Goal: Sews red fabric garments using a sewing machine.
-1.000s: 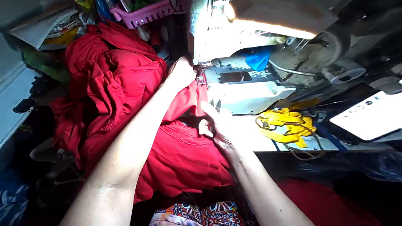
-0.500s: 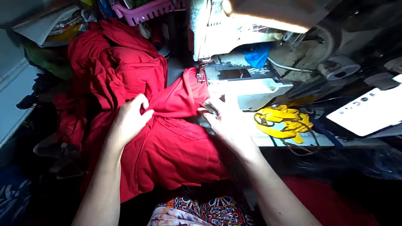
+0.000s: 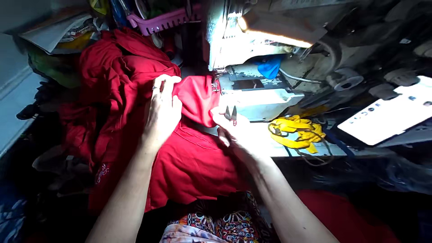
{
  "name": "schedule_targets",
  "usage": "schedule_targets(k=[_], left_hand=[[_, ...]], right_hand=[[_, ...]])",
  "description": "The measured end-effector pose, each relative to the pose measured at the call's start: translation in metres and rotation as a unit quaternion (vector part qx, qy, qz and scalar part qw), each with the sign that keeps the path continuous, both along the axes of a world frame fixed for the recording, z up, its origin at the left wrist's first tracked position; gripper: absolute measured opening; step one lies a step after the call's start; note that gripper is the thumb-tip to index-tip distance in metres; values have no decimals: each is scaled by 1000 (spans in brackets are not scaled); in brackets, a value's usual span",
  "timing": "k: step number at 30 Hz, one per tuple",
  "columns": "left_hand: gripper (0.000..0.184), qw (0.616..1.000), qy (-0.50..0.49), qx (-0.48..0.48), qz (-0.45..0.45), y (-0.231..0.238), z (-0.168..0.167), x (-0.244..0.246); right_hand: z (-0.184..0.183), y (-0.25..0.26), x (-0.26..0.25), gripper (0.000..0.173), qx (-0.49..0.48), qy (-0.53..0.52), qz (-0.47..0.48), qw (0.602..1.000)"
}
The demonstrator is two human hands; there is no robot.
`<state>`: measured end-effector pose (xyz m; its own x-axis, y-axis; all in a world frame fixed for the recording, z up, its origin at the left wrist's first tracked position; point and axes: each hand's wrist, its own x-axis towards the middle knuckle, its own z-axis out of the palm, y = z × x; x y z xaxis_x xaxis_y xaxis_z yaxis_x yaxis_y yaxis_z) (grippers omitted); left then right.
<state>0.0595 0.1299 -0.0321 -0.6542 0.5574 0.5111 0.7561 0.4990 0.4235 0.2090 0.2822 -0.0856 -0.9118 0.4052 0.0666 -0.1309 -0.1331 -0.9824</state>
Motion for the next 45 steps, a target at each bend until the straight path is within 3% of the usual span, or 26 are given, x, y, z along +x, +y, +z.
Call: schedule_targets(k=[2,5,7,10,11,13,16,17,19,23,27,31,34,38,45], left_hand=[[27,996,-43,58,-47,8,7,18],[28,952,-265,31,-147,23,5,31],[22,900,-380,43,-209,30,-10,33],[25,844,-461,6,-275,30,-19,35],[27,843,-446,-29,-299,29,-18,33],[29,879,-330,-118,-322,27,-6,25],[16,944,-99,-194,-247,32,23,15],[27,947,-37,-240,-210,37,34,16],[40,917,38,-360,-170,45,53,18],[25,860,68,-490,-124,41,95,-4],[41,876,90,-462,-108,13,134,-36],[31,895,146,-341,-247,7,135,-31],[26,879,185,-235,-372,19,119,-32],[21,869,86,-286,-394,26,123,-17],[29,870,25,-303,-388,34,116,-30]], right_hand=[[10,-6,9,13,132,17,-4,991],[8,-9,13,23,290,123,3,949],[1,-3,15,22,286,102,-20,952],[-7,13,12,16,228,-50,-82,969],[-6,16,11,18,220,-85,-73,969],[0,19,7,20,238,-103,-52,964],[15,9,8,16,362,-32,-51,930],[20,3,8,13,402,1,-39,915],[31,-5,7,15,445,33,-7,895],[43,14,2,20,404,31,4,914],[44,43,-13,20,316,-1,-87,945],[47,40,-37,27,344,14,-83,935],[36,38,-41,31,325,5,-35,945],[17,32,-30,25,217,17,12,976],[18,22,-16,29,291,3,-39,956]])
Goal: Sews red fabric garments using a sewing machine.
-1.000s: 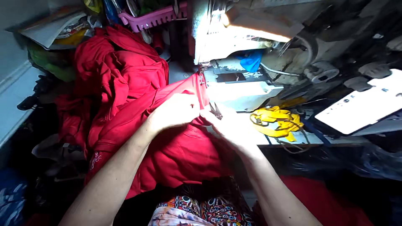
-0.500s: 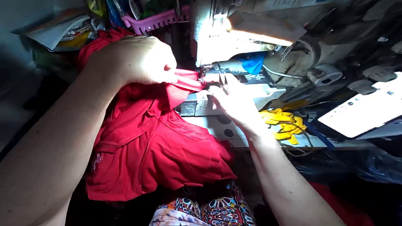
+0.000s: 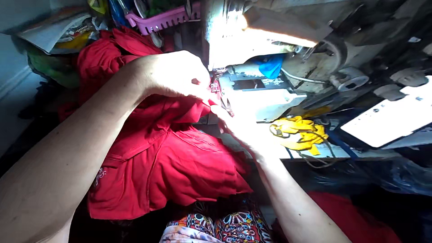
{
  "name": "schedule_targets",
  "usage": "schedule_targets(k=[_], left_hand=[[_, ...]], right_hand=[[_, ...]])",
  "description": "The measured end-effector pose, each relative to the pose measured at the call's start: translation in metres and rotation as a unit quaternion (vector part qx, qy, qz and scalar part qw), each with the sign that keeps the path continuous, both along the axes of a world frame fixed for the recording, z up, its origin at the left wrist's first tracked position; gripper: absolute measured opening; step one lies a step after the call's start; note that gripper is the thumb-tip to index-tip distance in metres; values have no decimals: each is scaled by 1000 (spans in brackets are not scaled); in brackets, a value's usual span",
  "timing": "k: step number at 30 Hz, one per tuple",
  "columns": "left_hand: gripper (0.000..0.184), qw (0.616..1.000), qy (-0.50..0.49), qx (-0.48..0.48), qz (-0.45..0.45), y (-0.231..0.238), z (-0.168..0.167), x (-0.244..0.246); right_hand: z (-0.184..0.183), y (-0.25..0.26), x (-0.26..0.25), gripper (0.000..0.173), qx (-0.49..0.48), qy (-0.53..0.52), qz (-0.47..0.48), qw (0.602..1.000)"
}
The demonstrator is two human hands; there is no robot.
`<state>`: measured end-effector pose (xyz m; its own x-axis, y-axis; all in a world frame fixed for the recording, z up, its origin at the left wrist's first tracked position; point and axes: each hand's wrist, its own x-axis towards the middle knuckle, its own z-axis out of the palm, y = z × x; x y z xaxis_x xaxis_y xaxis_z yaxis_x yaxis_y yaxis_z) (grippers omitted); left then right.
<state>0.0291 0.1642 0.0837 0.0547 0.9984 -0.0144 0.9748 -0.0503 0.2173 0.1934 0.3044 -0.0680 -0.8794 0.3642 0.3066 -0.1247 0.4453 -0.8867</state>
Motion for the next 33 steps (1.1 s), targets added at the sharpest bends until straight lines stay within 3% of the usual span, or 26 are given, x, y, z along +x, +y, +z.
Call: schedule_targets(k=[3,7,11,17,24,27,33], left_hand=[[22,999,41,-24,19,-3,3,15],[21,977,169,-84,96,5,-6,19],[25,969,190,-88,130,13,-3,14],[27,976,172,-89,102,14,7,22],[13,983,157,-42,90,2,11,38],[21,979,170,-69,87,10,8,31],[21,961,229,-70,138,17,2,27]], right_hand=[[-7,-5,9,25,-81,-20,15,996],[-25,-7,7,18,-158,5,25,987],[-20,1,-2,15,-150,25,47,987],[-27,19,-27,23,-131,43,73,988],[-27,19,-26,25,-140,51,77,986],[-28,19,-26,22,-136,49,76,987],[-28,20,-25,30,-126,39,63,989]])
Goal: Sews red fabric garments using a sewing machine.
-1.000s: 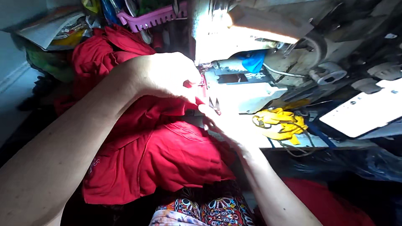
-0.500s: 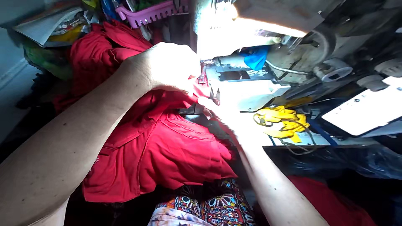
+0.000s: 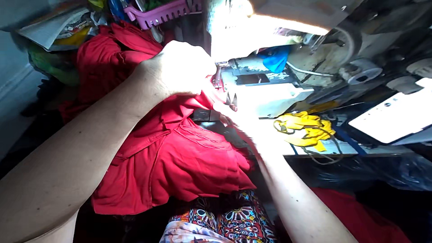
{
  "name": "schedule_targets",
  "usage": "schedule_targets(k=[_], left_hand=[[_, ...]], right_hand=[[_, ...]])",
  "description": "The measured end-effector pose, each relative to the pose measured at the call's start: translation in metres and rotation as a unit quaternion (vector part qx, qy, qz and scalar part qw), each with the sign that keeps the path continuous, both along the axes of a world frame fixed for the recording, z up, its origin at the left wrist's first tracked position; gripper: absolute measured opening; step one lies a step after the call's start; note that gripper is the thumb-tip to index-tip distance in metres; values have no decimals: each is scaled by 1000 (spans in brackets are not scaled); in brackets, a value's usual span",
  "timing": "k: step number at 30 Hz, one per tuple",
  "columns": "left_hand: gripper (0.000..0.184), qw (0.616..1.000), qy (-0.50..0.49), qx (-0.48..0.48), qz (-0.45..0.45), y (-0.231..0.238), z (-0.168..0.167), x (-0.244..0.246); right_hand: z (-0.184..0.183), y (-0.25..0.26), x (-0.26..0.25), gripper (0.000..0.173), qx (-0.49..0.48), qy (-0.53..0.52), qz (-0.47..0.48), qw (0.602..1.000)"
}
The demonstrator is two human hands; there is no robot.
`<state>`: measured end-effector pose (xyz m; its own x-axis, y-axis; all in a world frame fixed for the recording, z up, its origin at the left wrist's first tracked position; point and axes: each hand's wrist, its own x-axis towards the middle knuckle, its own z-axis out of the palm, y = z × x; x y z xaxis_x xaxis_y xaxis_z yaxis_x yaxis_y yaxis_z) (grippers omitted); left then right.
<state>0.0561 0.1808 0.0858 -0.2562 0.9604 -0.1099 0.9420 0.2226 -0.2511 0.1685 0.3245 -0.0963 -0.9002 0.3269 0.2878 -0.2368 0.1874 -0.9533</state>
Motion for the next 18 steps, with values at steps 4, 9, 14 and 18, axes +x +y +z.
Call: schedule_targets(k=[4,9,14,18], left_hand=[[14,999,-33,30,-13,-1,3,-5],[15,988,-146,-11,-57,3,7,-2],[22,1000,-27,2,8,0,1,-3],[26,996,-80,-2,-32,-2,3,2]], right_hand=[[2,-1,1,26,-7,3,4,1000],[2,1,2,27,27,4,-1,1000],[9,-6,16,23,14,-5,5,1000],[5,-1,8,25,19,-3,-2,1000]])
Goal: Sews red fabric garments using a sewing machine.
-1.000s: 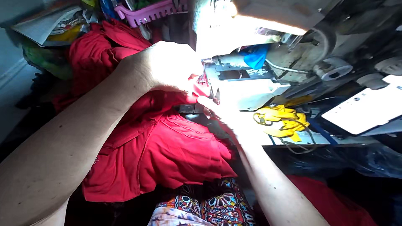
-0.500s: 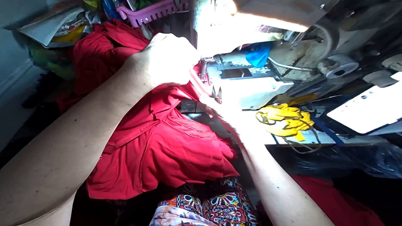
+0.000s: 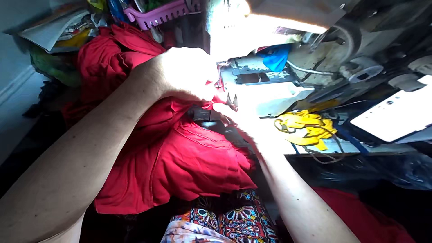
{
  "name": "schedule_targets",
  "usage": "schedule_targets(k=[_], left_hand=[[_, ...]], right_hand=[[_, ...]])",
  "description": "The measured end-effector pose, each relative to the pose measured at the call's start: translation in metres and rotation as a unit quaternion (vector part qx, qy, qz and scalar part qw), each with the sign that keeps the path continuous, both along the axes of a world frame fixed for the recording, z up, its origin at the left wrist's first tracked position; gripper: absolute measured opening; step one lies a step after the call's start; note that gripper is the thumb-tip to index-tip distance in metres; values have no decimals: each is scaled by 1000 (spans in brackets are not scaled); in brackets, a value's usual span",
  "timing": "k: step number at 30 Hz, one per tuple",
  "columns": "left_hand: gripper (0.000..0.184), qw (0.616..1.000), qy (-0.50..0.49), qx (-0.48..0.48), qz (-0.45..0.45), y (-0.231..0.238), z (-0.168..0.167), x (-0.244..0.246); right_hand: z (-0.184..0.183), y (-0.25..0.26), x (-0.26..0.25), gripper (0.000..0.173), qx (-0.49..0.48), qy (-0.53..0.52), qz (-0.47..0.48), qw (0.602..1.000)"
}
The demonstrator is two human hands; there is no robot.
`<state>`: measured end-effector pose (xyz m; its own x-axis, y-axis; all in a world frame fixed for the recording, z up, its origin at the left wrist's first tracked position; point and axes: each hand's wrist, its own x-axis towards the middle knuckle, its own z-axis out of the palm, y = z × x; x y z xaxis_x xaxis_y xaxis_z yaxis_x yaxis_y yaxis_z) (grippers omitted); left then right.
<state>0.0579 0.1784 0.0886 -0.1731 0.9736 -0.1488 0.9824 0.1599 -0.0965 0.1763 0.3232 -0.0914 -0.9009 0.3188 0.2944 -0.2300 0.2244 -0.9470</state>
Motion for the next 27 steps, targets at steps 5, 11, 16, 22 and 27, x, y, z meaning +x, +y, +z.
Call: schedule_targets(k=[5,11,16,22,27], left_hand=[[27,998,-49,41,-9,-5,-15,-12],[29,994,-107,25,3,-9,-35,-20],[26,980,-147,136,-2,-10,-55,-41],[61,968,-124,149,160,13,-82,-40],[30,962,-66,193,180,37,-105,-31]], right_hand=[[10,-12,17,21,1,-14,-12,1000],[6,-19,17,17,22,-8,-55,998],[1,-18,14,17,12,9,-52,999],[-6,-24,16,25,9,-7,-67,998],[-5,-35,18,32,45,-8,-89,995]])
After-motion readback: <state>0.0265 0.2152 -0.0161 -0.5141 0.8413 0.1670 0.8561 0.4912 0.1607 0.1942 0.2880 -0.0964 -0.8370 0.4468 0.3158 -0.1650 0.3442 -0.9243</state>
